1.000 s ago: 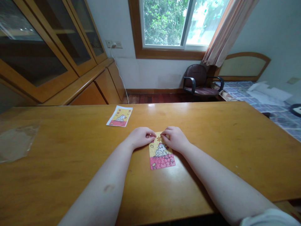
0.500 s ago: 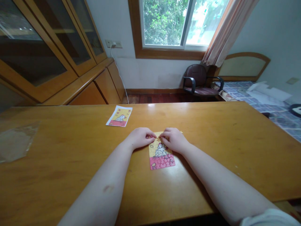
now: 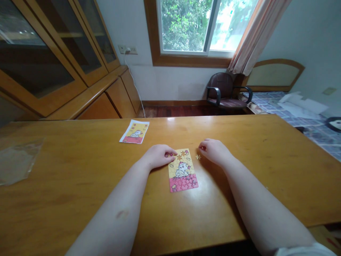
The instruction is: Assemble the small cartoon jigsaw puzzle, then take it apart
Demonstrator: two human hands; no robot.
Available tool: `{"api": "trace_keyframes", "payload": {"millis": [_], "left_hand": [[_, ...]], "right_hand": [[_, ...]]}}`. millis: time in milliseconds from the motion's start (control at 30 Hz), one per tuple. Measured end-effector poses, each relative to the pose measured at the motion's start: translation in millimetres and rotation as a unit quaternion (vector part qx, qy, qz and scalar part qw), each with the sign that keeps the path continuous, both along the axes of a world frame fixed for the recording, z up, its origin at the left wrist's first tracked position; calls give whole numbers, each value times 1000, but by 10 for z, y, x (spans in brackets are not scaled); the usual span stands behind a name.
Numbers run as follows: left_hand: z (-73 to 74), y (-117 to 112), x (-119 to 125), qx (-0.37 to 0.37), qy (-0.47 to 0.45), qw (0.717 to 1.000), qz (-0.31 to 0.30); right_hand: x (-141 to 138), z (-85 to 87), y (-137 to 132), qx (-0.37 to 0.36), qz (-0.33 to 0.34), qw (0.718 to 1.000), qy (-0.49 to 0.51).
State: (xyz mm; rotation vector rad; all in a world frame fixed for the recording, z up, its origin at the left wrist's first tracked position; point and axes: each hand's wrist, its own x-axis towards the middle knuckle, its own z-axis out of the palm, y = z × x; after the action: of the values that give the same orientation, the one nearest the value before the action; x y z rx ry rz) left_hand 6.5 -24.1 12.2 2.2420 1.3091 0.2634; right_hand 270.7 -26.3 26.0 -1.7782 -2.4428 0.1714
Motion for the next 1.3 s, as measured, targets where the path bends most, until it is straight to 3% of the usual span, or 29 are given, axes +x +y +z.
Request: {"api": "trace_keyframes", "payload": {"millis": [367,933,1033,1200,1300], "left_hand": [[23,2,1,-1,14,1000,19],[6,16,-16,9,1,999,42],[0,17,-18,9,-3,999,45],[-4,19,-14,7,-3,999,43],[3,17,-9,3,1,999,42]], "right_hand": [[-20,-58,-47,-122,24,991,40],[-59,-38,-109,-155,69,970,171],[-109,-80,-105,-137,42,966,215],[-267,-231,-85,-67,-70,958,268],[-349,-280,-91,-63,-80,959,263]]}}
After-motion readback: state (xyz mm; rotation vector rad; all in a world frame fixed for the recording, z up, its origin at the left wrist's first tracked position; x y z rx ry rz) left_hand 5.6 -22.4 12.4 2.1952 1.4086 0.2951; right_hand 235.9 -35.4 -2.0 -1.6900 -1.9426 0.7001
